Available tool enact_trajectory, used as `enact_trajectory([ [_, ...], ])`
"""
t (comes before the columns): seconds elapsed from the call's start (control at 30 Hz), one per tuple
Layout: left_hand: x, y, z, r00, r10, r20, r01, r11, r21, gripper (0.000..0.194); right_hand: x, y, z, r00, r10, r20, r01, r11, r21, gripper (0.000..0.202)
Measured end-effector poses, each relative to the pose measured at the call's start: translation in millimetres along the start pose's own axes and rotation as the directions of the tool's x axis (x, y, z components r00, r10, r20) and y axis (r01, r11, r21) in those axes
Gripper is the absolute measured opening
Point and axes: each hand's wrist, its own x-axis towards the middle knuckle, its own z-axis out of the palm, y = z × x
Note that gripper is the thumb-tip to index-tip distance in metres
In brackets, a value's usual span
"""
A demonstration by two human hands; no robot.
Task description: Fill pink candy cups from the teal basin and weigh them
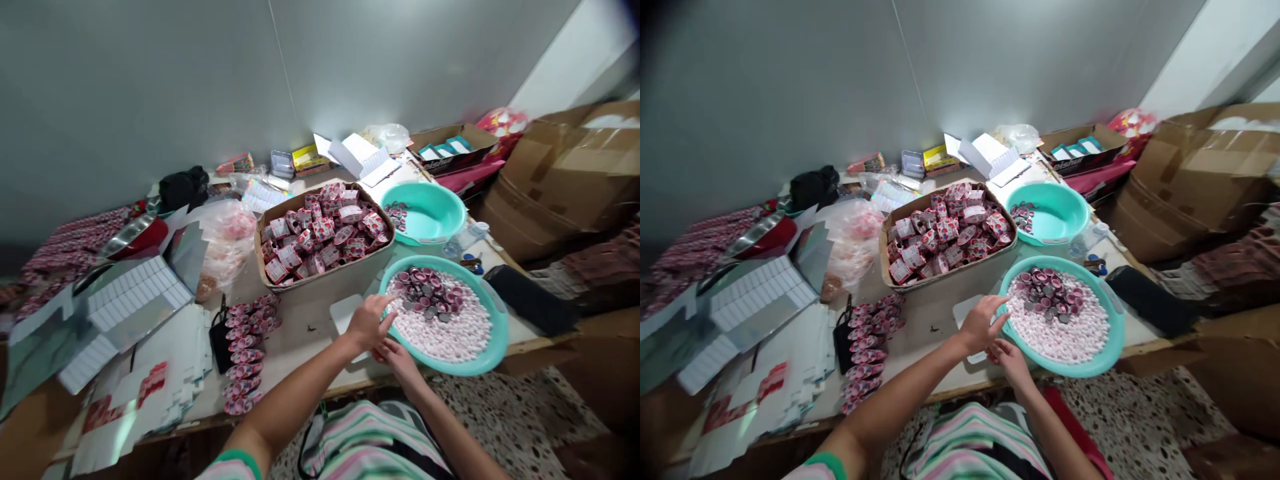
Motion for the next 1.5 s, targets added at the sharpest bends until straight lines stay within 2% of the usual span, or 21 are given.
enact_trajectory([
  [0.07, -10, -17, -7.7, 0.999, -0.055, -0.002, 0.055, 0.995, 0.079, 0.029, 0, 5, -7, 1.0, 0.001, -0.026, -0.002, 0.999, -0.032, 0.045],
  [0.13, -35, -44, -27.7, 0.979, -0.187, -0.076, 0.198, 0.962, 0.189, 0.022, 0, 10, -12, 0.999, 0.021, -0.038, -0.023, 0.998, -0.052, 0.042],
  [0.17, -51, -59, -41.6, 0.949, -0.276, -0.149, 0.308, 0.914, 0.264, 0.019, 1, 13, -13, 0.999, 0.033, -0.04, -0.035, 0.998, -0.054, 0.041],
  [0.23, -86, -88, -73.3, 0.892, -0.373, -0.255, 0.443, 0.832, 0.333, 0.022, 2, 14, -12, 0.998, 0.049, -0.034, -0.051, 0.997, -0.053, 0.041],
  [0.3, -121, -112, -102.8, 0.837, -0.421, -0.349, 0.538, 0.75, 0.385, 0.025, 4, 12, -7, 0.998, 0.054, -0.035, -0.056, 0.997, -0.051, 0.04],
  [0.37, -152, -129, -122.4, 0.804, -0.437, -0.404, 0.588, 0.688, 0.426, 0.026, 7, 9, -1, 0.998, 0.055, -0.034, -0.057, 0.997, -0.056, 0.041],
  [0.43, -177, -141, -129.5, 0.795, -0.433, -0.424, 0.604, 0.629, 0.49, 0.031, 10, 7, 6, 0.998, 0.056, -0.032, -0.058, 0.996, -0.066, 0.041],
  [0.53, -200, -155, -124.0, 0.814, -0.406, -0.416, 0.579, 0.5, 0.644, 0.046, 17, 9, 15, 0.998, 0.055, -0.017, -0.056, 0.996, -0.071, 0.041],
  [0.63, -208, -168, -116.1, 0.83, -0.397, -0.39, 0.548, 0.458, 0.7, 0.053, 22, 14, 22, 0.999, 0.045, 0.008, -0.044, 0.997, -0.061, 0.04],
  [0.8, -206, -184, -117.1, 0.84, -0.397, -0.37, 0.534, 0.486, 0.692, 0.058, 26, 20, 27, 0.999, 0.044, 0.009, -0.044, 0.997, -0.058, 0.042],
  [1.03, -210, -200, -117.8, 0.861, -0.375, -0.345, 0.501, 0.501, 0.706, 0.062, 28, 15, 26, 0.998, 0.064, 0.001, -0.063, 0.992, -0.106, 0.045],
  [1.27, -206, -201, -113.6, 0.82, -0.416, -0.393, 0.565, 0.47, 0.678, 0.061, 34, 20, 22, 0.998, 0.061, 0.021, -0.058, 0.988, -0.143, 0.044],
  [1.5, -199, -198, -122.7, 0.833, -0.455, -0.314, 0.513, 0.427, 0.745, 0.047, 39, 22, 19, 0.996, 0.091, 0.019, -0.088, 0.988, -0.129, 0.042],
])
